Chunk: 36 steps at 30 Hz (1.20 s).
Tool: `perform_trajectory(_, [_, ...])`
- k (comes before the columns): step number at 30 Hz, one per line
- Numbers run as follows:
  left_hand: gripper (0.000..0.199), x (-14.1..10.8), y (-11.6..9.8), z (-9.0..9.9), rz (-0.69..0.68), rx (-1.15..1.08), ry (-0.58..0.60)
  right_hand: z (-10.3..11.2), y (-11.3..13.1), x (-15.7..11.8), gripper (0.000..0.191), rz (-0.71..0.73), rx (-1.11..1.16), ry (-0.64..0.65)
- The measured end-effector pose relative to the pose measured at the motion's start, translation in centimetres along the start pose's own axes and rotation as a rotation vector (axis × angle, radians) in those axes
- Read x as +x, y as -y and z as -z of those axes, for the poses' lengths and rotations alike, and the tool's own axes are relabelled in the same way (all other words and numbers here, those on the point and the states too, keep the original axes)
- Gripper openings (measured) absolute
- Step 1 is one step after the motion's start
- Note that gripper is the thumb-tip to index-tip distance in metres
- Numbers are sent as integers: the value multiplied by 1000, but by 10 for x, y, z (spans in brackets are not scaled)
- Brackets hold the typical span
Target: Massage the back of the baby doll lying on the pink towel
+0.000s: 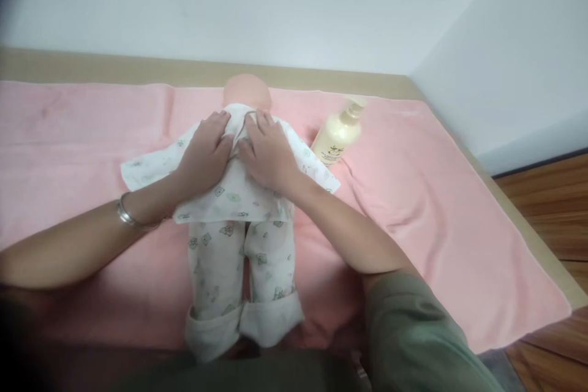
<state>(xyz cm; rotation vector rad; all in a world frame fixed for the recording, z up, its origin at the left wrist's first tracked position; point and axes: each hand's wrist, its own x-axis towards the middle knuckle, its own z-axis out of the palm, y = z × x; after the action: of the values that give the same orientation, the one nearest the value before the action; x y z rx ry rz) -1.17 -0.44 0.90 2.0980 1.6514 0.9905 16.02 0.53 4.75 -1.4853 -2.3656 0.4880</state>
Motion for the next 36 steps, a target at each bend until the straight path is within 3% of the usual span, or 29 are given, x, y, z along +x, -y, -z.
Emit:
perform_trajectory(3, [65, -22, -20, -4, 11, -4, -6, 2, -14, 16, 70, -67, 25, -21])
perform_trajectory(6, [62, -33, -28, -9, 22, -77, -59, 0, -9, 13, 69, -88, -5, -26])
perform_trajectory(13, [57, 5, 2, -2, 202, -189, -90, -15, 33, -39, 64, 39, -111, -84])
perform_trajectory(16, [51, 6, 9, -3, 116, -155, -141, -14, 26, -32, 64, 68, -68, -47])
perform_trajectory(20, [50, -23, -2, -13, -72, -74, -228, -3, -5, 4, 68, -26, 4, -28])
perform_trajectory(23, [53, -32, -11, -16, -87, -59, -211, 1, -15, 16, 69, -63, 0, -28])
perform_trajectory(29, [57, 4, -2, -3, 119, -93, -120, -12, 21, -26, 68, -36, -128, -95])
perform_trajectory(32, [56, 11, 3, -1, 135, -99, -110, -20, 40, -50, 67, 19, -228, -126])
perform_trajectory(36, [54, 4, 8, -5, 117, -117, -124, -16, 37, -44, 67, 45, -204, -77])
